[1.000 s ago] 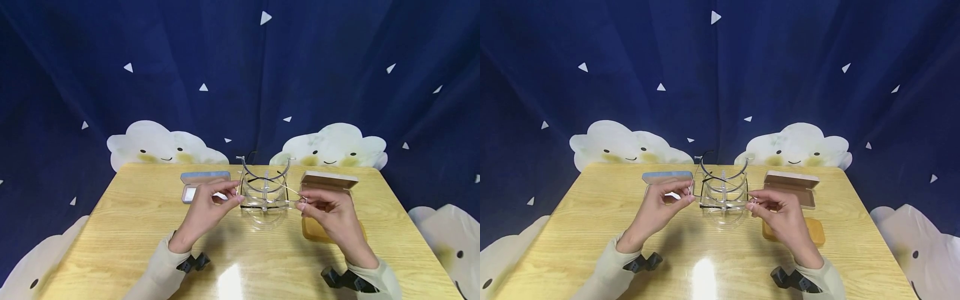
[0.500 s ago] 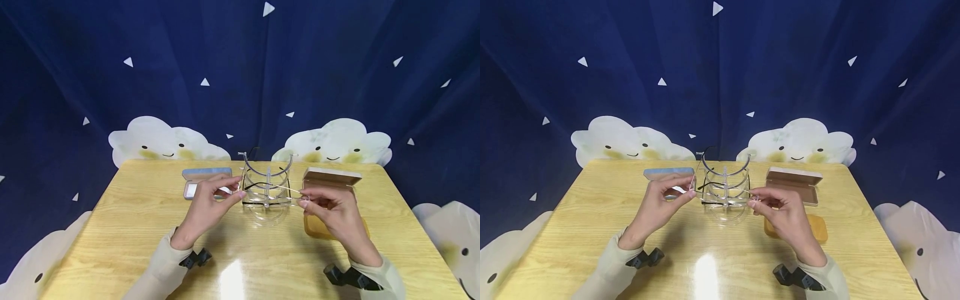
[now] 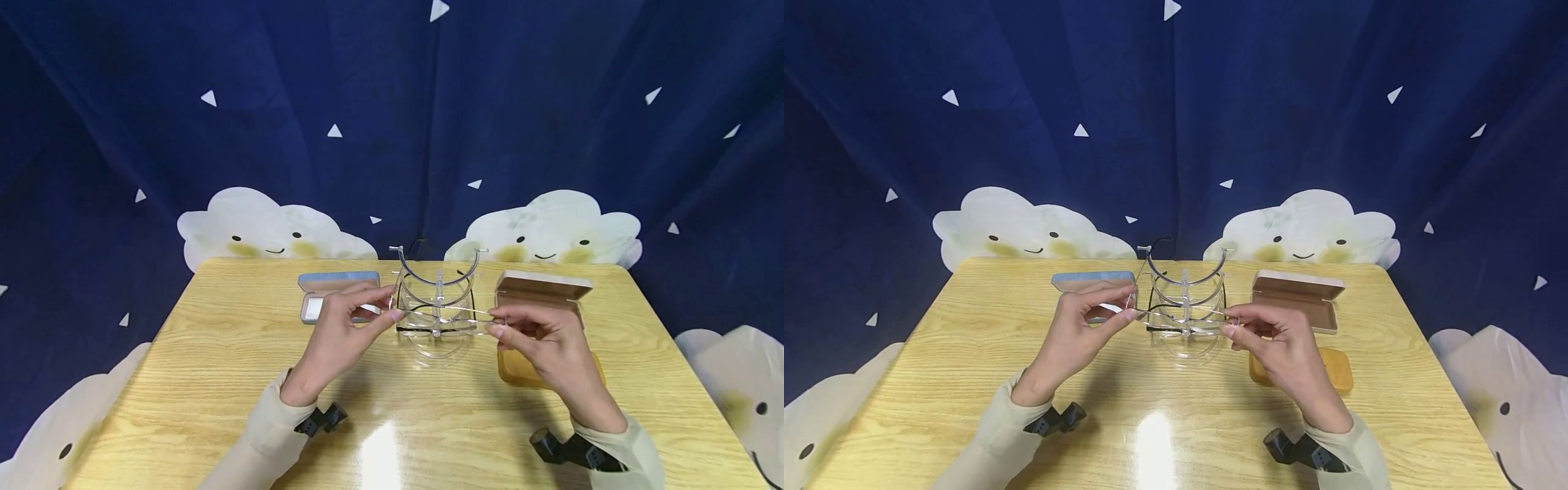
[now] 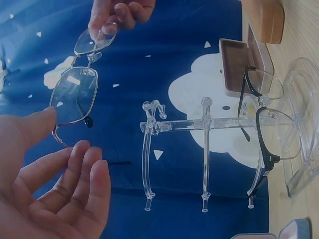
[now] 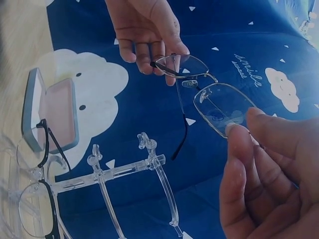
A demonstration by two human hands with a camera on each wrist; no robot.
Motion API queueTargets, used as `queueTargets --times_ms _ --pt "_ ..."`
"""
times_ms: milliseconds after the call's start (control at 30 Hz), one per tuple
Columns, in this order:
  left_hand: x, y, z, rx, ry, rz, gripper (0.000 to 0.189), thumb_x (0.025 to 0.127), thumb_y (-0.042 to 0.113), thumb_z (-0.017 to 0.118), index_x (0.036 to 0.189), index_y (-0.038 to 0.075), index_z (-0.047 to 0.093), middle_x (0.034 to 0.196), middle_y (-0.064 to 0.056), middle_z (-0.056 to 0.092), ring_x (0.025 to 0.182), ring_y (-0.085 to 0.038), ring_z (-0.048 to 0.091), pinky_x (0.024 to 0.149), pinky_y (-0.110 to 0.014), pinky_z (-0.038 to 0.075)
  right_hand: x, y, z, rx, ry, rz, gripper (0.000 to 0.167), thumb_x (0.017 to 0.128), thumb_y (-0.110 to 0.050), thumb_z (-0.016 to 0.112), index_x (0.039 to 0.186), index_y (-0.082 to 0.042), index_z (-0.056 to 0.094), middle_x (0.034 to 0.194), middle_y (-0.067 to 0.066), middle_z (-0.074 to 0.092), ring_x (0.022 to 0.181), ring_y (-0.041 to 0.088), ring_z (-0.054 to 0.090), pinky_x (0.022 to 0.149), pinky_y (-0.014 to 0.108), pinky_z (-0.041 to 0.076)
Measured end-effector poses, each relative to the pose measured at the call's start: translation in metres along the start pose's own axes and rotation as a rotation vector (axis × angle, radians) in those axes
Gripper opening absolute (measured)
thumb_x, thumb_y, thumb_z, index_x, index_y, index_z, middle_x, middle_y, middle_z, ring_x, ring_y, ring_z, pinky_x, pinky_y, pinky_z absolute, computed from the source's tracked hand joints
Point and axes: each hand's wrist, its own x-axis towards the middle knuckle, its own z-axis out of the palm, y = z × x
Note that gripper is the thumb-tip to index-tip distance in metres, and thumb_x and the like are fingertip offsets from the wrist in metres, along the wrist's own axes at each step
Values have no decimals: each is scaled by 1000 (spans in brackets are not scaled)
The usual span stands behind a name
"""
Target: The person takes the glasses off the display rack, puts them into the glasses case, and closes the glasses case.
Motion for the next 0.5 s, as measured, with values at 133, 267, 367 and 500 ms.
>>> queueTargets --times_ms 133,267,367,500 --pt "0 0 0 -3 -1 10 34 95 19 78 127 8 75 107 -8 78 94 -14 74 81 -27 64 0 0 0 2 -4 -5 17 86 10 77 103 4 77 86 -16 76 64 6 71 59 23 61" --pt "0 0 1 -1 4 17 33 96 18 77 128 7 75 104 -4 77 97 -14 73 82 -27 64 1 0 0 7 -3 -12 17 86 11 77 103 6 76 85 -15 76 63 6 71 59 24 61" --pt "0 0 2 0 5 19 34 97 16 76 128 5 74 104 -4 78 97 -15 74 82 -27 64 1 0 0 9 -1 -1 17 87 10 77 103 5 76 85 -16 76 64 6 71 59 24 61" --pt "0 0 3 4 6 18 34 97 14 76 129 2 73 105 -6 79 96 -17 76 82 -26 64 1 0 0 10 -2 14 17 87 9 77 103 5 76 86 -16 77 64 7 72 60 24 62"
